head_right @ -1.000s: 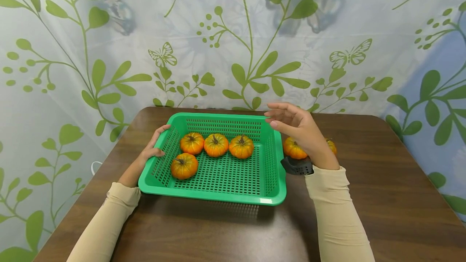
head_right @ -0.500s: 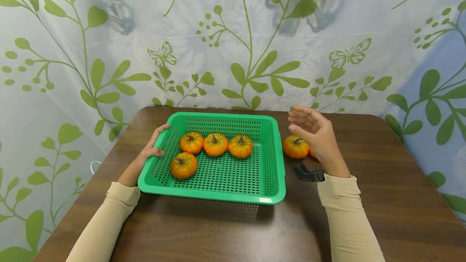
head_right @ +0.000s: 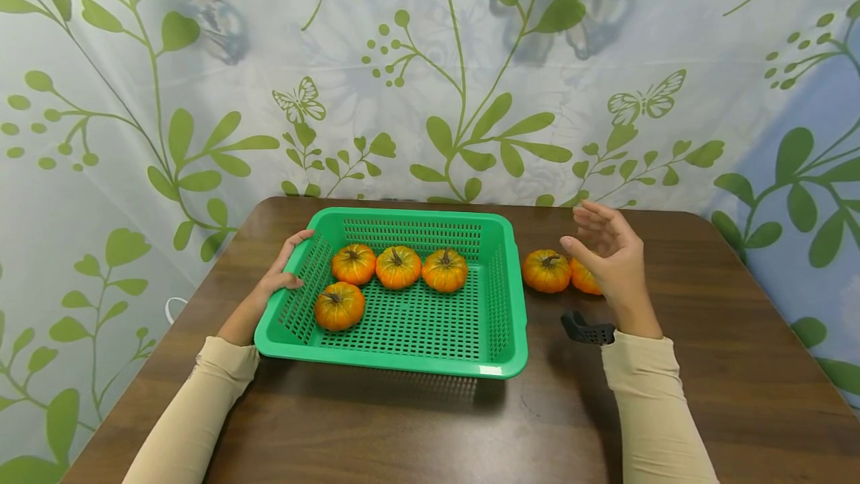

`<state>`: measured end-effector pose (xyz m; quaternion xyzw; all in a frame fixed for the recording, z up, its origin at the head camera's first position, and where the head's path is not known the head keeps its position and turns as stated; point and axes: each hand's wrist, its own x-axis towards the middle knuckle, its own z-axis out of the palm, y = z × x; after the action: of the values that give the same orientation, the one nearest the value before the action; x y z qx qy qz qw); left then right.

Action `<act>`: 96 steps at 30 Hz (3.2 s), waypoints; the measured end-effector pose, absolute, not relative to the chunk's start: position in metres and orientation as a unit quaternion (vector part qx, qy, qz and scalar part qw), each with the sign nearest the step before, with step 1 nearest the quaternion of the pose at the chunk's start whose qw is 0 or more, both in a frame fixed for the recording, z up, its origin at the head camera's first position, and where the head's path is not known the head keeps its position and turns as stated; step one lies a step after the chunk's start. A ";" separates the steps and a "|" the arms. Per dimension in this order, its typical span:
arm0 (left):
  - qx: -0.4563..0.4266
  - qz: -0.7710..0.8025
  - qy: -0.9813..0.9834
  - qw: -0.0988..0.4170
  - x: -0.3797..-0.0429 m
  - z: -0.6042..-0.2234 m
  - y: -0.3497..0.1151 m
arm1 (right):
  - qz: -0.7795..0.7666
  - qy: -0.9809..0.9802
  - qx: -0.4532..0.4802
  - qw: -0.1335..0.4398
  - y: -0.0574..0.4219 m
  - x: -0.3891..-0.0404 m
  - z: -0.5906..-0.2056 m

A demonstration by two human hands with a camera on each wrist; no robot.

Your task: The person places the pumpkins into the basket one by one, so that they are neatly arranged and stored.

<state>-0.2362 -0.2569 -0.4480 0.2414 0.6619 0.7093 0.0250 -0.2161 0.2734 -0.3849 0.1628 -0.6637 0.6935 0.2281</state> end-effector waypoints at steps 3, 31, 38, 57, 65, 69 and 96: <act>0.240 0.709 0.662 0.025 -0.236 -0.448 -0.257 | 0.680 -0.676 0.146 0.242 0.279 -0.216 -0.389; 0.249 0.709 0.660 0.019 -0.237 -0.449 -0.256 | 0.631 -0.731 -0.024 0.258 0.320 -0.219 -0.436; 0.239 0.709 0.663 0.030 -0.236 -0.448 -0.257 | 0.641 -0.729 -0.040 0.237 0.328 -0.220 -0.451; 0.235 0.705 0.668 0.029 -0.237 -0.449 -0.259 | 0.622 -0.773 -0.038 0.120 0.347 -0.219 -0.474; 0.245 0.707 0.663 0.029 -0.236 -0.449 -0.258 | 0.547 -0.836 -0.016 0.045 0.351 -0.218 -0.474; 0.244 0.704 0.666 0.033 -0.235 -0.449 -0.258 | 0.532 -0.846 -0.010 0.035 0.351 -0.218 -0.474; 0.249 0.713 0.655 0.033 -0.234 -0.451 -0.258 | 0.527 -0.847 -0.029 0.058 0.350 -0.215 -0.470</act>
<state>-0.2343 -0.2581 -0.4506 0.2487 0.6546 0.7131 0.0328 -0.2154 0.3497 -0.4696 -0.0294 -0.8472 0.5273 0.0583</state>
